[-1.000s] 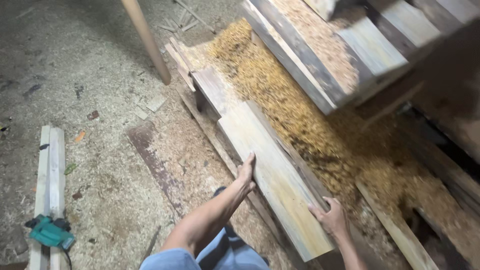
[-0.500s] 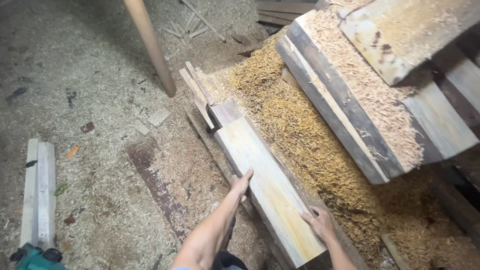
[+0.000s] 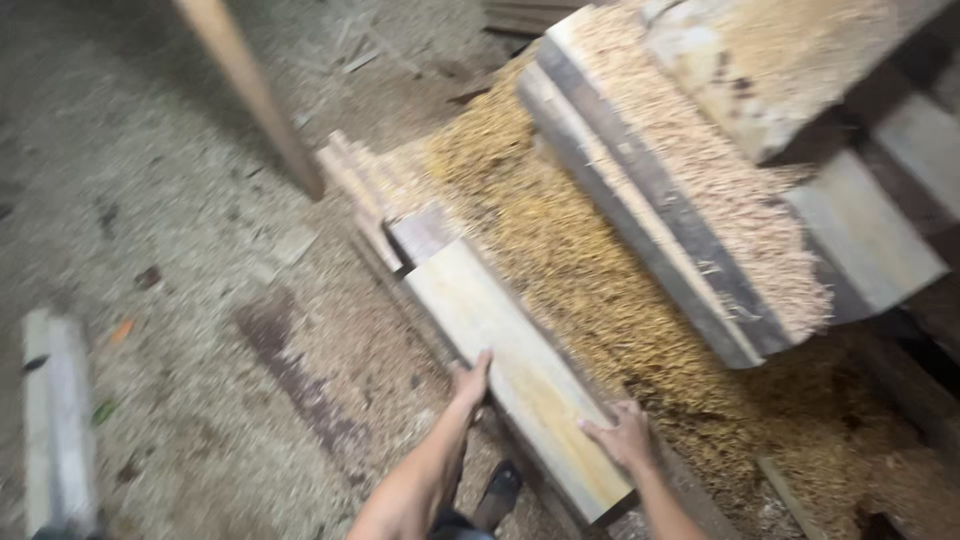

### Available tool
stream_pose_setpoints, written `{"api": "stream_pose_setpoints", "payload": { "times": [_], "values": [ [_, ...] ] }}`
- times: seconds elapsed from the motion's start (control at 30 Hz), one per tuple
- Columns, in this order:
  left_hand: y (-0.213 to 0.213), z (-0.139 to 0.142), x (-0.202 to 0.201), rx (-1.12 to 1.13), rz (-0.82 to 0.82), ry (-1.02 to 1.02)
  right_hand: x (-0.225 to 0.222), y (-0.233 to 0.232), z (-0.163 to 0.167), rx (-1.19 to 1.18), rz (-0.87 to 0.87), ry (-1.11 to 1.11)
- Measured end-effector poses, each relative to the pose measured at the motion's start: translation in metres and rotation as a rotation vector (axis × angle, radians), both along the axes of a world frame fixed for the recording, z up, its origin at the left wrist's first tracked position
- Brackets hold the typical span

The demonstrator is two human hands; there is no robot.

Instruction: The person picks up wooden planks from a pile and stacks them on a workbench. They handle each plank individually, turning them over and arranging them into a neat stack.

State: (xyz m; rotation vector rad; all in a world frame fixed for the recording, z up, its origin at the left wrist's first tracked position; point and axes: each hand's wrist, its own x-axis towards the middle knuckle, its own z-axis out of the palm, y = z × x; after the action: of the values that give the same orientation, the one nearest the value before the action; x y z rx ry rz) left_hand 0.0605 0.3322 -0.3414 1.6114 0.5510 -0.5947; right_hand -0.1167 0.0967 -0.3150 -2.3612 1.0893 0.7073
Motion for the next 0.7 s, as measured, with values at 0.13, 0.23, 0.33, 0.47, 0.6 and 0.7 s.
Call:
{"api": "stream_pose_setpoints", "payload": {
  "times": [0.13, 0.23, 0.33, 0.47, 0.6, 0.7],
  "values": [
    [-0.002, 0.004, 0.002, 0.038, -0.049, 0.07, -0.005, -0.006, -0.007, 0.054, 0.029, -0.143],
    [-0.026, 0.019, 0.006, 0.191, -0.136, 0.157, -0.002, -0.007, -0.002, 0.107, 0.06, -0.072],
    [-0.013, 0.033, 0.015, 0.472, -0.072, 0.031, 0.01, -0.006, 0.017, 0.178, 0.068, -0.109],
    [-0.039, 0.077, 0.035, 0.628, -0.004, -0.527, 0.044, -0.008, 0.083, 0.293, -0.007, -0.371],
    [-0.06, 0.141, 0.071, 0.204, -0.119, -0.812, 0.092, -0.029, 0.176, 0.381, -0.192, -0.837],
    [-0.084, 0.2, 0.108, 0.066, -0.225, -0.889, 0.13, -0.058, 0.235, 0.572, -0.37, -1.228]
  ]
}}
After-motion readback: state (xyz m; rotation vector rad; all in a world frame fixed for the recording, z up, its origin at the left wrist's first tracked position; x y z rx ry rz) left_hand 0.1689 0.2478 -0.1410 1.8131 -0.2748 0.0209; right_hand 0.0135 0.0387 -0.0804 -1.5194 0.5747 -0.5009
